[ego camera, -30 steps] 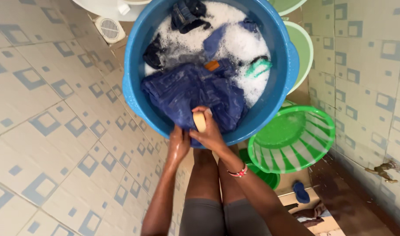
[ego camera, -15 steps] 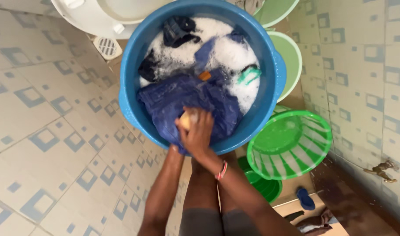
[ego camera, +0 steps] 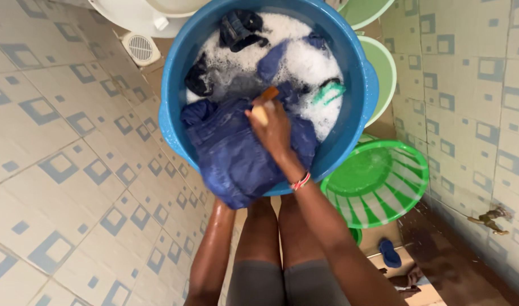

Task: The person washes clothes in a blue basin, using a bar of soap and a brush to scrub the fabric before moving the item between basins.

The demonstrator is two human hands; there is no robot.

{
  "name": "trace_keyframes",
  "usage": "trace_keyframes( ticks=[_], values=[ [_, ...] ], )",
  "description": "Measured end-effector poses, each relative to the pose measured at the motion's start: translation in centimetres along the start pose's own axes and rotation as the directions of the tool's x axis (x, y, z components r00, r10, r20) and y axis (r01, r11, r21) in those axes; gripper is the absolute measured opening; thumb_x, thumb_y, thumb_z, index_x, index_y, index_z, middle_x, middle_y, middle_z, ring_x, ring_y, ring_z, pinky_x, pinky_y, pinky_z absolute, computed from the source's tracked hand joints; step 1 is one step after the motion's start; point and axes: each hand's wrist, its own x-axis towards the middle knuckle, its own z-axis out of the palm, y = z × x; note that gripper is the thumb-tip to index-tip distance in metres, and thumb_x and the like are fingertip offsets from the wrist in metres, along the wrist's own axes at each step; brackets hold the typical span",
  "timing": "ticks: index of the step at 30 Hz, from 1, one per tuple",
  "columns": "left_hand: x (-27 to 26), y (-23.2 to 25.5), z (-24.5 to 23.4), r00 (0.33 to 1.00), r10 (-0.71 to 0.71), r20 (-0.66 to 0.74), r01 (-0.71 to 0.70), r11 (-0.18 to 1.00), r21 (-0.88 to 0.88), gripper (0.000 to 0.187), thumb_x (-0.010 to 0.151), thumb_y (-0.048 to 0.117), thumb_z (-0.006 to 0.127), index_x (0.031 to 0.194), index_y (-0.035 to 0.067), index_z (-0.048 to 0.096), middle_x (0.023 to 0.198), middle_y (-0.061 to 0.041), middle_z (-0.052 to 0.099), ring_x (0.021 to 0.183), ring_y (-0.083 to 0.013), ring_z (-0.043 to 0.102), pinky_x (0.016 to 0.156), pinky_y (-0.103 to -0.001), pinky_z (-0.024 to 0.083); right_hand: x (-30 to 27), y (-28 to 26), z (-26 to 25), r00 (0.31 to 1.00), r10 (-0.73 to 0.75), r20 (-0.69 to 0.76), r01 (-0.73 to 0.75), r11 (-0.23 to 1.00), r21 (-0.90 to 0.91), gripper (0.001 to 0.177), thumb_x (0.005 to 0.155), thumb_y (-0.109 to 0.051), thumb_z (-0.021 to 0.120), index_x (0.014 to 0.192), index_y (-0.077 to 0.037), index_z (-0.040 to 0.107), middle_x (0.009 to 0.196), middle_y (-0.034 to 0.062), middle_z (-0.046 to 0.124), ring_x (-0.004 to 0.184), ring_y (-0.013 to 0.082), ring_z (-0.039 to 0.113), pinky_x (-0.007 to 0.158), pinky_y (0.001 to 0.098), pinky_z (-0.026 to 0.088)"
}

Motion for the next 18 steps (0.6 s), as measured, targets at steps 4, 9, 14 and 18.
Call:
trace_keyframes(
  ticks=[4, 9, 14, 18],
  values=[
    [-1.1, 8.0, -1.9, 0.989, -0.081, -0.122, 0.107, 0.970, 0.219, 0.033, 0.104, 0.020, 0.052, 0.128, -0.001, 0.061, 0.125, -0.012, 0.066, 0.119, -0.0239, 0.063, 0.107, -0.037, 0.050, 0.7, 5.2, -2.7, 0.993, 0.105, 0.060, -0.105, 0.994, 0.004, 0.034, 0.085, -0.025, 0.087, 0.110, -0.008, 0.069, 0.106, 0.0131, 0.072, 0.094, 0.0316, 0.069, 0.083, 0.0441, 0.055],
    [-8.0, 20.8, -0.2, 0.961, 0.017, -0.275, 0.173, 0.739, 0.651, 0.029, 0.101, 0.013, 0.056, 0.123, -0.004, 0.065, 0.124, -0.014, 0.070, 0.117, -0.0245, 0.066, 0.105, -0.038, 0.053, -3.0, 7.3, -9.2, 0.796, 0.587, 0.148, -0.572, 0.648, 0.504, 0.045, 0.093, 0.005, 0.064, 0.133, -0.013, 0.054, 0.122, 0.0065, 0.069, 0.087, 0.0117, 0.065, 0.067, 0.0239, 0.052],
    [-13.5, 22.1, 11.3, 0.777, 0.628, -0.030, -0.132, 0.210, 0.969, 0.026, 0.105, 0.018, 0.061, 0.124, 0.001, 0.062, 0.126, -0.011, 0.067, 0.116, -0.0201, 0.065, 0.102, -0.036, 0.053, -2.4, 8.7, -6.7, 0.838, 0.508, 0.199, -0.505, 0.582, 0.637, 0.055, 0.088, 0.012, 0.057, 0.135, -0.015, 0.049, 0.129, 0.0082, 0.062, 0.103, 0.0146, 0.070, 0.082, 0.0256, 0.061],
    [-11.7, 18.2, 20.3, 0.813, 0.564, 0.146, -0.223, 0.068, 0.973, 0.020, 0.104, 0.018, 0.064, 0.117, 0.004, 0.068, 0.115, -0.007, 0.070, 0.105, -0.0174, 0.068, 0.095, -0.034, 0.054, -0.5, 12.8, 1.4, 0.981, 0.157, -0.116, -0.157, 0.988, 0.015, 0.053, 0.078, 0.015, 0.068, 0.127, -0.003, 0.060, 0.120, 0.0193, 0.063, 0.114, 0.0384, 0.063, 0.101, 0.0446, 0.051]
  ],
)
